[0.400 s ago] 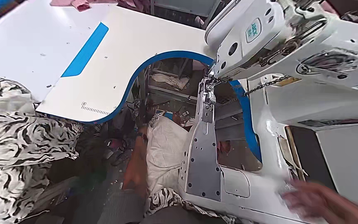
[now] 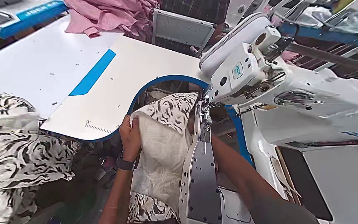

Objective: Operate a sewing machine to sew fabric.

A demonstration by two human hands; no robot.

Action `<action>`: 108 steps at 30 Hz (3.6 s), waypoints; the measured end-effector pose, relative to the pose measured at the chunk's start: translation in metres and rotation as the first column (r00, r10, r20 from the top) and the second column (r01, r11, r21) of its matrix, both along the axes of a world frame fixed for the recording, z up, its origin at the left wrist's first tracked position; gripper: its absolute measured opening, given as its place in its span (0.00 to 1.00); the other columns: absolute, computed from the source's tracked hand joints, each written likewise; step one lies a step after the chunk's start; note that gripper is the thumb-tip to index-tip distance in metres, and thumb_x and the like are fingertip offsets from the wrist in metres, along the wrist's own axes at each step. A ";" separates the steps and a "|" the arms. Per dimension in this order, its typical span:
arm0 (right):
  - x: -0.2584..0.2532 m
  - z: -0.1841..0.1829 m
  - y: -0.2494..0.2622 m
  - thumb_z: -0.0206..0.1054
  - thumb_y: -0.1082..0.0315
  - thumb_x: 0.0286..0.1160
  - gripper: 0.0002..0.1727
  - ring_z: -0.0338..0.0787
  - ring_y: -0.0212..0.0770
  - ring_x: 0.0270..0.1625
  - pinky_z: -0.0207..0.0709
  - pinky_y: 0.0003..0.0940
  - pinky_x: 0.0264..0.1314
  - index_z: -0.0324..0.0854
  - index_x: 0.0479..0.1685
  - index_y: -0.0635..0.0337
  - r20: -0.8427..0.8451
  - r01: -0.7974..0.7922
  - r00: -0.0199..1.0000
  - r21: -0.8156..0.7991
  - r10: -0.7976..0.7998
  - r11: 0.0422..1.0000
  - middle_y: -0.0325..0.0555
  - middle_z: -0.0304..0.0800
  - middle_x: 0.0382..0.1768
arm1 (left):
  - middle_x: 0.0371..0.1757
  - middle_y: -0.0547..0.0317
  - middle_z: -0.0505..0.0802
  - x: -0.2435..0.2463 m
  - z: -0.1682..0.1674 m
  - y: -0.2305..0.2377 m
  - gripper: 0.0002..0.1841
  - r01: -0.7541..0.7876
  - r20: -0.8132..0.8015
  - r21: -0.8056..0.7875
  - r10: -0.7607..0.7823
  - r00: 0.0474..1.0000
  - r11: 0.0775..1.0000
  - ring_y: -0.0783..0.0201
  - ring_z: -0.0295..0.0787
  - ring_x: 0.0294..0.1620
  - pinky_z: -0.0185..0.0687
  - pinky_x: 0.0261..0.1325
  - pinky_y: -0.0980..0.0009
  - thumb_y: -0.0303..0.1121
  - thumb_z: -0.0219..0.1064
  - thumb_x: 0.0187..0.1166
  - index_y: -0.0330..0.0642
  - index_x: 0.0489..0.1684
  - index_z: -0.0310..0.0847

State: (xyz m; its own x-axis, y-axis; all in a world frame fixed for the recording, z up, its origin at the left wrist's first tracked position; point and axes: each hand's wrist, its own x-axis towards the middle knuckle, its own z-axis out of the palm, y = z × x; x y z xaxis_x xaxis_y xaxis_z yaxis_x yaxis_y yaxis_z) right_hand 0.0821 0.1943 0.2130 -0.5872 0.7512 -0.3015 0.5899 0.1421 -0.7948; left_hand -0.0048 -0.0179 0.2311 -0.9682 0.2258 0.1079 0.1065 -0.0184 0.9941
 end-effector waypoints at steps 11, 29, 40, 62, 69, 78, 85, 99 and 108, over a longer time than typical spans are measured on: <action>0.171 0.081 0.007 0.65 0.68 0.83 0.19 0.88 0.66 0.49 0.77 0.64 0.57 0.78 0.65 0.74 0.515 -0.396 0.824 0.225 0.236 0.890 0.69 0.88 0.44 | 0.30 0.53 0.86 0.055 -0.039 0.002 0.16 0.773 0.469 -0.257 -0.625 0.624 0.580 0.64 0.81 0.32 0.80 0.45 0.60 0.31 0.54 0.90 0.28 0.37 0.85; 0.167 0.091 0.015 0.63 0.60 0.84 0.16 0.89 0.45 0.37 0.78 0.50 0.45 0.88 0.40 0.65 0.061 -0.067 0.997 0.439 0.045 0.896 0.51 0.89 0.31 | 0.34 0.43 0.94 0.110 0.038 0.096 0.35 0.487 -0.092 -0.657 -0.702 0.706 0.576 0.40 0.92 0.39 0.81 0.47 0.41 0.50 0.55 0.89 0.43 0.93 0.58; 0.162 0.072 0.008 0.66 0.66 0.73 0.11 0.93 0.32 0.60 0.83 0.24 0.61 0.92 0.33 0.62 -0.219 -0.166 0.890 0.661 0.400 0.732 0.50 0.94 0.61 | 0.85 0.49 0.77 0.101 0.024 0.087 0.20 0.294 -0.483 -0.673 -0.704 0.521 0.679 0.39 0.64 0.89 0.47 0.79 0.20 0.34 0.55 0.85 0.45 0.70 0.85; 0.140 0.069 -0.014 0.75 0.64 0.62 0.08 0.83 0.26 0.72 0.78 0.18 0.65 0.88 0.24 0.58 -0.353 -0.235 0.860 0.367 0.368 0.900 0.60 0.77 0.79 | 0.74 0.29 0.82 0.098 0.024 0.096 0.23 0.554 -0.445 -0.431 -0.702 0.557 0.713 0.33 0.81 0.76 0.80 0.73 0.48 0.17 0.65 0.64 0.31 0.62 0.84; 0.134 0.069 -0.012 0.73 0.66 0.63 0.06 0.79 0.30 0.79 0.77 0.20 0.70 0.86 0.25 0.57 -0.346 -0.221 0.871 0.356 0.348 0.908 0.60 0.76 0.80 | 0.74 0.32 0.83 0.098 0.022 0.101 0.19 0.509 -0.459 -0.440 -0.672 0.581 0.740 0.38 0.81 0.76 0.80 0.74 0.54 0.16 0.60 0.70 0.32 0.61 0.83; 0.132 0.069 -0.038 0.66 0.58 0.72 0.14 0.82 0.22 0.34 0.73 0.18 0.33 0.90 0.45 0.58 -0.203 -0.136 0.931 0.575 0.302 0.807 0.61 0.78 0.78 | 0.70 0.31 0.86 0.099 0.022 0.113 0.17 0.441 -0.385 -0.399 -0.583 0.715 0.804 0.41 0.87 0.70 0.85 0.67 0.52 0.17 0.62 0.73 0.25 0.60 0.79; 0.175 0.098 -0.053 0.71 0.65 0.68 0.16 0.93 0.63 0.34 0.81 0.63 0.37 0.89 0.43 0.72 0.276 -0.266 0.954 0.587 0.120 0.765 0.61 0.92 0.29 | 0.26 0.64 0.82 0.104 0.049 0.054 0.21 0.713 0.060 -0.299 -0.733 0.678 0.635 0.68 0.76 0.26 0.76 0.35 0.67 0.43 0.60 0.86 0.34 0.64 0.79; 0.226 0.168 -0.111 0.67 0.59 0.75 0.20 0.86 0.52 0.16 0.74 0.49 0.15 0.82 0.18 0.63 0.440 -0.744 0.660 0.499 0.609 0.445 0.51 0.79 0.12 | 0.19 0.59 0.81 0.118 0.026 0.011 0.14 0.771 -0.156 -0.258 -0.813 0.561 0.582 0.68 0.75 0.21 0.70 0.28 0.69 0.38 0.70 0.76 0.35 0.28 0.83; 0.190 0.152 -0.120 0.69 0.61 0.73 0.18 0.90 0.60 0.24 0.78 0.59 0.25 0.84 0.21 0.67 0.555 -0.758 0.626 0.270 0.548 0.593 0.57 0.84 0.17 | 0.12 0.57 0.81 0.124 0.030 0.021 0.10 0.550 -0.320 -0.384 -0.666 0.674 0.742 0.58 0.80 0.12 0.73 0.17 0.60 0.35 0.68 0.70 0.37 0.25 0.85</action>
